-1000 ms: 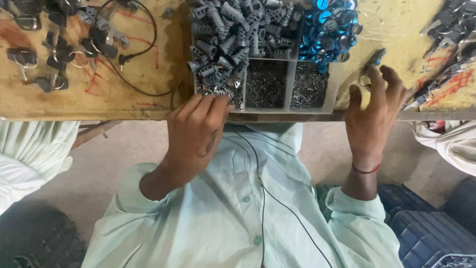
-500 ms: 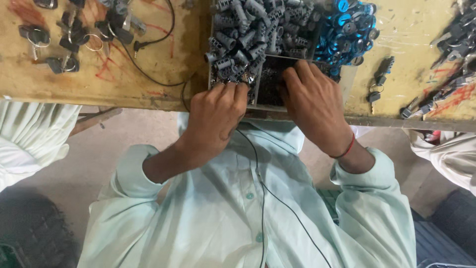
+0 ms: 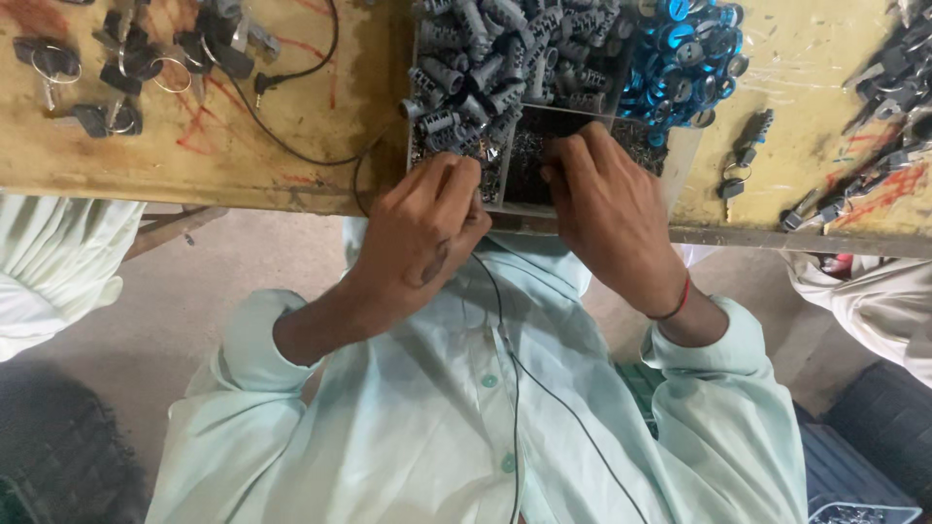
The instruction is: The person sits at a workbench assembling small padlock components. They pick gray cylindrical lock bodies and blue caps from a compartment tray, fit the parts together by hand, and place finished assemblies back into the tray compartments, repeating the cycle.
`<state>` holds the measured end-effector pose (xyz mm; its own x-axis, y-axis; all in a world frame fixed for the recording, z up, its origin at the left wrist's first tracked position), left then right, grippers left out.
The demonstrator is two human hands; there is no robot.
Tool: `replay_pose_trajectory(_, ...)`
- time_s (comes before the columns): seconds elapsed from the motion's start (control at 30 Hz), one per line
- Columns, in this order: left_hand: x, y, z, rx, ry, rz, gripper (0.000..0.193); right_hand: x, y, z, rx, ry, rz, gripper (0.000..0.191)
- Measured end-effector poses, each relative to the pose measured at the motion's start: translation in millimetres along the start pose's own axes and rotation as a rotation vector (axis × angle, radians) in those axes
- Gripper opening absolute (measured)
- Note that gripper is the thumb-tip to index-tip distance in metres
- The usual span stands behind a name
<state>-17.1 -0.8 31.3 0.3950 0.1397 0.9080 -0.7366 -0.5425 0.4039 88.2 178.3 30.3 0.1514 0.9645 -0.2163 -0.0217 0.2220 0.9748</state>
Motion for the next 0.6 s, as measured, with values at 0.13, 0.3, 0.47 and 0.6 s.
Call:
replay_pose_trajectory(0.13,-3.0,-0.6,1.9,0.095,0.027,0.154,0.025,8.3,6.5,3.6,0.032,-0.059,-0.266,0.012)
replay_pose_trajectory(0.3,-1.4,0.1,6.6,0.180,0.037,0.322,0.021,20.9,-1.9,11.8,-0.006,-0.215,-0.443,0.008)
replay_pose_trajectory(0.47,2.9,-5.0,4.1,0.175,0.062,0.400,0.018,26.6,-13.0,16.4,-0.100,-0.318,-0.932,0.002)
replay_pose_trajectory(0.6,4.1,-19.6,-4.2,0.150,0.057,0.516,0.019,20.5,-11.7,18.1,-0.168,-0.299,-1.231,0.019)
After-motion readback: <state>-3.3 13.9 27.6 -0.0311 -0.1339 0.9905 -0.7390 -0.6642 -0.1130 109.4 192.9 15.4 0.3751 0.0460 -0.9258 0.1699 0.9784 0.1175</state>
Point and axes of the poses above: each hand's wrist, its own z-axis away from the middle knuckle, its own y-axis out of the back of the hand, x = y × z, the point moved 3 cm from there along -z, towards the middle knuckle, and after that the axes turned 15 degrees about z, right-handed, at the moved point
